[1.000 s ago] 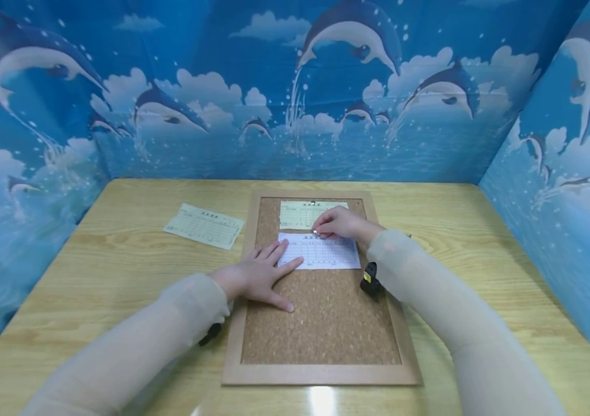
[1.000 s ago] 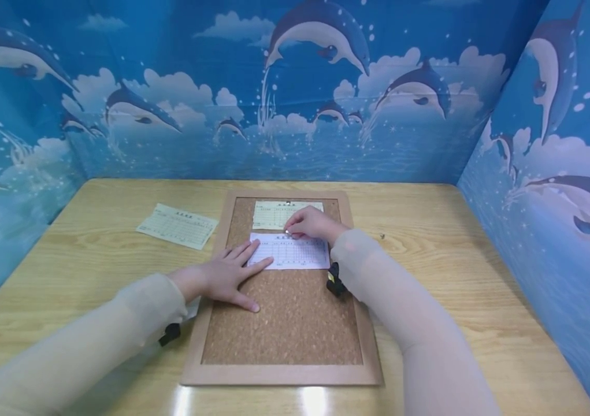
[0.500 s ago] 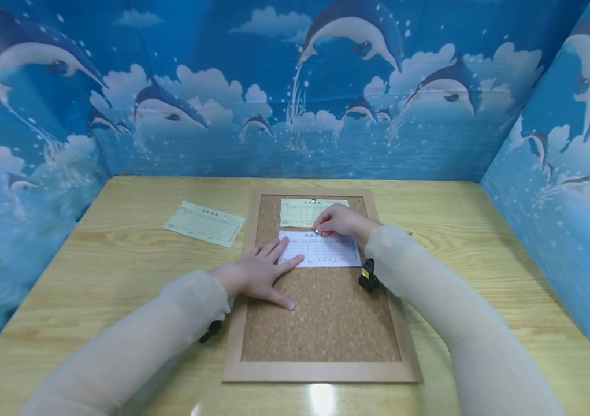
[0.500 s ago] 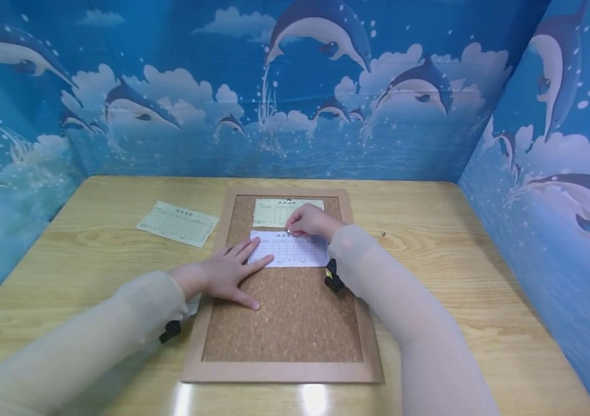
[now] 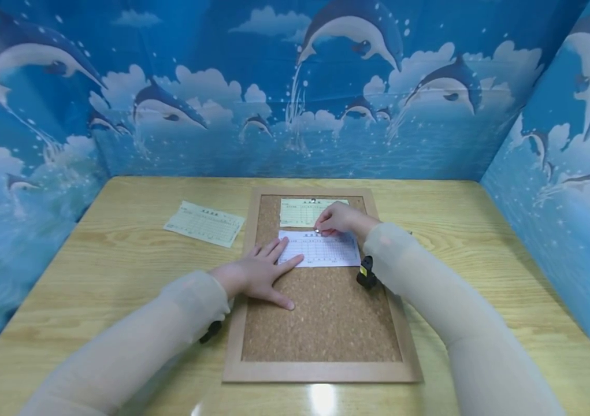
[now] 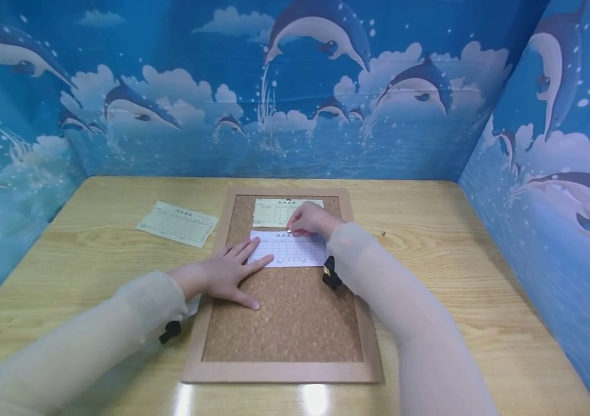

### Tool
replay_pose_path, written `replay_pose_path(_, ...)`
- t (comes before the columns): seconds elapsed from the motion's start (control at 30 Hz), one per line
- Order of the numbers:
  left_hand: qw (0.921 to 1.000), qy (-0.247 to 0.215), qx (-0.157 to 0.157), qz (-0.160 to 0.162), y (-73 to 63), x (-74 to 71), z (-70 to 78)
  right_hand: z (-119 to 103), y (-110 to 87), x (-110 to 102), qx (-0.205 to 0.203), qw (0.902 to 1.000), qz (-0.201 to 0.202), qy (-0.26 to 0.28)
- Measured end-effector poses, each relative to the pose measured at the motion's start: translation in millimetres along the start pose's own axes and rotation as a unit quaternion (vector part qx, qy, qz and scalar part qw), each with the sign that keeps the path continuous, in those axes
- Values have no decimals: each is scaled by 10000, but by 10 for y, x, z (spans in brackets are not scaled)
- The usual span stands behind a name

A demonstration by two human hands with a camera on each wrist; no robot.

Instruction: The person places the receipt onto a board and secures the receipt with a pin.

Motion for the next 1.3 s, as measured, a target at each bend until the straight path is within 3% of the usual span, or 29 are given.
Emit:
replay_pose_path(0.4,10000,14,-50,-25,27,32,-13,24,8,8,136,9998,41,121)
replay_pose_path(0.8,10000,8,-13,-48,32,37,-5,112,36,-3,244,9980,28,577)
replay_pose_path(1.3,10000,20,-42,31,27,30,-14,81,5,-5,321,9978,183,549)
Point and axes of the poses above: each hand's wrist, its own y-axis towards the middle knuckle, its own x-axis out of the palm, z = x × y, the point moved 6 cm from there along y, towards the middle knuckle, and after that the axes turned 6 degrees about y, right-handed, at the moved point
